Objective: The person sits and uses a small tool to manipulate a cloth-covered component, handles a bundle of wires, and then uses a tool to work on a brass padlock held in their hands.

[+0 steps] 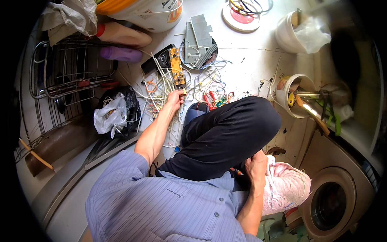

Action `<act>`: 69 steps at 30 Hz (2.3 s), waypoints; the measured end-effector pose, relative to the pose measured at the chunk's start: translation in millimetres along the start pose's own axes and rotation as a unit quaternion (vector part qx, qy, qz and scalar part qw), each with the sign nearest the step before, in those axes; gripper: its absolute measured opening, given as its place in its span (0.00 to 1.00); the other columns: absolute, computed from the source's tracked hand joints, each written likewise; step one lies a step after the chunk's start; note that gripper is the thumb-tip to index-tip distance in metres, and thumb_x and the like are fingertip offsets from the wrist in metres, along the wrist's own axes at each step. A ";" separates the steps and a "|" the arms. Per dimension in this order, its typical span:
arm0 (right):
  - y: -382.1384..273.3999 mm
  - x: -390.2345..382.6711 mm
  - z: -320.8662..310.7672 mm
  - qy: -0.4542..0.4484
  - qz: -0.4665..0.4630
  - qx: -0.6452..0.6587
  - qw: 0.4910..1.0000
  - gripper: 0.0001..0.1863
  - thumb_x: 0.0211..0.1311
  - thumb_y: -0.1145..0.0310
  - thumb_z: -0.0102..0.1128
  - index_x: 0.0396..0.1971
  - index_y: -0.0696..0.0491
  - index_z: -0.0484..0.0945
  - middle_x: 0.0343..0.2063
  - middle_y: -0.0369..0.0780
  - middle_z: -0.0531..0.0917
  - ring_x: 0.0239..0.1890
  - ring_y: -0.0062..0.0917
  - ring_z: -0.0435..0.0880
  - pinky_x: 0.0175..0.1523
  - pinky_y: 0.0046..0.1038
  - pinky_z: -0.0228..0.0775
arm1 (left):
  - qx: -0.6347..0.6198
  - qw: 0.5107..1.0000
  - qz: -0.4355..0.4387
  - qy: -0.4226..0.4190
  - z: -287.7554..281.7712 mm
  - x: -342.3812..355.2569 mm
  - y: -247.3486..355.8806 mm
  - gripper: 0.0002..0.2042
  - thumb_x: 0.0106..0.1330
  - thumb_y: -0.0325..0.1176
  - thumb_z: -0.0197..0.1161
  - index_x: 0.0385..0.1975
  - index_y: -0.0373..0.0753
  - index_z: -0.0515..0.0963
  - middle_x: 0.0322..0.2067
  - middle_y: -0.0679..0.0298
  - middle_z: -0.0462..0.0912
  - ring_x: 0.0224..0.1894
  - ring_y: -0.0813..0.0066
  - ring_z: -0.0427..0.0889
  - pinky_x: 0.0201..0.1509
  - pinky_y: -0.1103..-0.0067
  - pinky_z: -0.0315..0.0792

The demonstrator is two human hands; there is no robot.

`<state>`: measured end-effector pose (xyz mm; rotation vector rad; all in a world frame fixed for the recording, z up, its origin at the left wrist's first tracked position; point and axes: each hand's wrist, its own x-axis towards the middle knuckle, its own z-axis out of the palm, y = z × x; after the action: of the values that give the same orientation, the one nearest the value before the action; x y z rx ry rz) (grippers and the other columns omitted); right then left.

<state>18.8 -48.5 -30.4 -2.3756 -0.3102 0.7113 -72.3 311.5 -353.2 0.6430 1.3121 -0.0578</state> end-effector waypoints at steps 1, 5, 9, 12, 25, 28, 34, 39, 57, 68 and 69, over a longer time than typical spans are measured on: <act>0.2 -0.6 0.3 0.000 0.001 0.002 1.000 0.09 0.56 0.84 0.50 0.36 0.59 0.77 0.25 0.47 0.82 0.27 0.34 0.84 0.37 0.27 0.74 | -0.010 1.000 -0.002 0.001 -2.7 4.6 -3.5 0.07 0.65 0.25 0.61 0.41 0.35 0.75 0.28 0.59 0.82 0.20 0.80 0.71 0.18 0.82 0.64; -1.6 0.3 0.4 0.003 -0.005 -0.011 1.000 0.10 0.55 0.84 0.49 0.35 0.59 0.76 0.24 0.47 0.82 0.27 0.37 0.83 0.37 0.28 0.74 | -0.070 0.997 -0.014 -0.033 -14.1 11.3 -12.8 0.11 0.65 0.23 0.60 0.46 0.38 0.72 0.31 0.58 0.83 0.25 0.73 0.79 0.24 0.79 0.73; 0.3 0.2 1.6 0.002 -0.010 -0.008 1.000 0.10 0.53 0.85 0.48 0.34 0.59 0.76 0.24 0.47 0.81 0.27 0.37 0.82 0.37 0.28 0.74 | -0.140 0.988 -0.033 -0.048 -11.7 3.3 -11.2 0.12 0.65 0.20 0.58 0.47 0.39 0.71 0.35 0.57 0.82 0.30 0.64 0.83 0.30 0.76 0.79; 3.8 -0.7 3.2 0.003 -0.014 0.004 1.000 0.11 0.53 0.85 0.47 0.34 0.58 0.76 0.24 0.47 0.81 0.27 0.37 0.82 0.37 0.28 0.74 | -0.101 0.993 -0.037 -0.046 -14.5 1.9 -12.6 0.12 0.67 0.20 0.56 0.48 0.39 0.73 0.37 0.56 0.82 0.34 0.61 0.85 0.32 0.76 0.79; 4.1 -1.3 3.5 -0.006 -0.007 0.004 1.000 0.12 0.52 0.84 0.48 0.36 0.58 0.76 0.26 0.49 0.82 0.30 0.43 0.84 0.39 0.30 0.75 | -0.185 0.981 -0.034 -0.050 -18.4 -29.5 -8.3 0.12 0.69 0.26 0.60 0.51 0.44 0.71 0.42 0.57 0.82 0.43 0.60 0.84 0.39 0.70 0.80; 4.9 -0.6 2.2 -0.013 -0.012 -0.014 1.000 0.13 0.53 0.84 0.48 0.38 0.58 0.76 0.27 0.49 0.82 0.30 0.43 0.84 0.39 0.31 0.75 | -0.206 0.978 0.028 -0.027 -28.0 -16.8 -8.8 0.06 0.67 0.24 0.62 0.41 0.38 0.74 0.38 0.57 0.83 0.36 0.65 0.83 0.36 0.73 0.80; 6.3 -1.8 2.0 -0.017 0.001 -0.005 1.000 0.14 0.53 0.85 0.47 0.39 0.58 0.76 0.27 0.50 0.82 0.30 0.43 0.84 0.39 0.30 0.75 | -0.188 0.978 0.073 0.057 -23.7 -10.3 -4.5 0.05 0.65 0.20 0.62 0.36 0.33 0.73 0.34 0.54 0.83 0.29 0.66 0.83 0.29 0.77 0.80; 7.1 -1.9 0.1 -0.026 0.007 -0.006 1.000 0.15 0.53 0.85 0.48 0.39 0.58 0.76 0.28 0.50 0.83 0.31 0.43 0.85 0.39 0.30 0.75 | -0.156 0.982 0.051 0.090 -9.2 -6.7 0.4 0.05 0.65 0.21 0.63 0.36 0.31 0.74 0.32 0.54 0.82 0.26 0.66 0.82 0.27 0.76 0.80; -0.5 2.5 -0.5 -0.023 0.004 -0.012 1.000 0.14 0.53 0.85 0.48 0.38 0.58 0.77 0.28 0.49 0.83 0.33 0.44 0.85 0.40 0.31 0.76 | -0.235 0.962 0.046 0.127 -9.9 18.3 -5.8 0.05 0.67 0.20 0.58 0.40 0.25 0.75 0.37 0.52 0.82 0.35 0.61 0.84 0.39 0.73 0.85; -4.3 -0.8 -6.0 0.043 -0.002 -0.012 0.999 0.12 0.56 0.82 0.52 0.40 0.57 0.78 0.29 0.51 0.82 0.32 0.44 0.84 0.39 0.32 0.74 | -0.279 0.937 -0.036 -0.206 9.9 -69.7 35.9 0.15 0.69 0.24 0.55 0.52 0.23 0.73 0.45 0.48 0.83 0.45 0.61 0.86 0.42 0.81 0.85; -6.5 -0.8 -9.0 0.048 -0.002 -0.037 0.998 0.12 0.57 0.82 0.53 0.40 0.57 0.78 0.29 0.51 0.82 0.31 0.44 0.84 0.38 0.32 0.74 | -0.278 0.933 -0.036 -0.225 17.6 -82.8 41.0 0.15 0.69 0.24 0.56 0.53 0.23 0.73 0.44 0.49 0.84 0.46 0.62 0.86 0.41 0.81 0.86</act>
<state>22.9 -48.3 -20.1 -2.4704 -0.3047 0.5923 -64.0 311.3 -259.5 0.0824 0.8440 0.1012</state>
